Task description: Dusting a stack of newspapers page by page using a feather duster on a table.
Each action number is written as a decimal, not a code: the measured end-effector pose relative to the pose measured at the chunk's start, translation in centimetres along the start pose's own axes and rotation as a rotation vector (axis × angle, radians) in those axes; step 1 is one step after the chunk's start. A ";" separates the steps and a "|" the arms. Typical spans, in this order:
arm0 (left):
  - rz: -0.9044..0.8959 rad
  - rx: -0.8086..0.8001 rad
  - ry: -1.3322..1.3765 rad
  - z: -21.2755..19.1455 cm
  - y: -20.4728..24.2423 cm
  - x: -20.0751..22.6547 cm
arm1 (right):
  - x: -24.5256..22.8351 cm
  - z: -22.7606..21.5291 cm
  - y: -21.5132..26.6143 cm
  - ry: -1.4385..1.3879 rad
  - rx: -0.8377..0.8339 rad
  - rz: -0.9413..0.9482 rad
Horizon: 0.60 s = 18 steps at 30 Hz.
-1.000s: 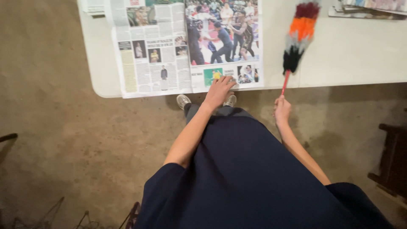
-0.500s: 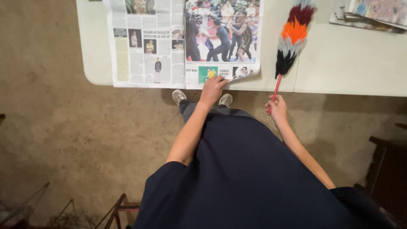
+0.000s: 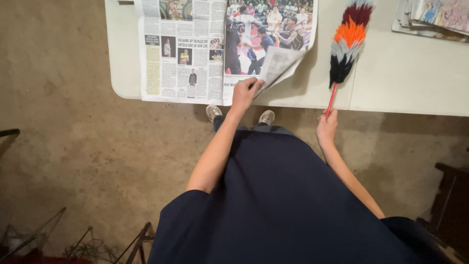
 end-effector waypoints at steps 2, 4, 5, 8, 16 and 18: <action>0.080 0.042 0.044 -0.4 -0.7 -1.5 | -2.1 0.0 0.5 0.059 0.056 -0.079; 0.164 0.082 0.088 -1.0 -1.0 -1.9 | -5.0 0.2 1.2 0.119 0.115 -0.160; 0.234 0.102 0.082 -1.4 -1.0 -1.5 | -6.5 0.3 1.5 0.054 0.130 -0.154; 0.284 0.125 0.084 -2.5 -1.0 -0.1 | -10.5 0.9 2.0 -0.047 0.136 -0.214; 0.225 0.203 0.212 -4.7 -1.8 -2.5 | -16.0 1.9 2.1 -0.346 0.095 -0.247; 0.131 0.579 0.297 -7.6 -1.2 -4.9 | -15.7 1.9 1.8 -0.380 0.081 -0.234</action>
Point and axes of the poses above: each hand's wrist, its own y-axis away from the middle knuckle, its own z-axis out of the palm, x = y × z, the point moved 5 cm from there along -y, towards the middle knuckle, and after that the axes turned 7 degrees about -x, right-handed, at the moved point
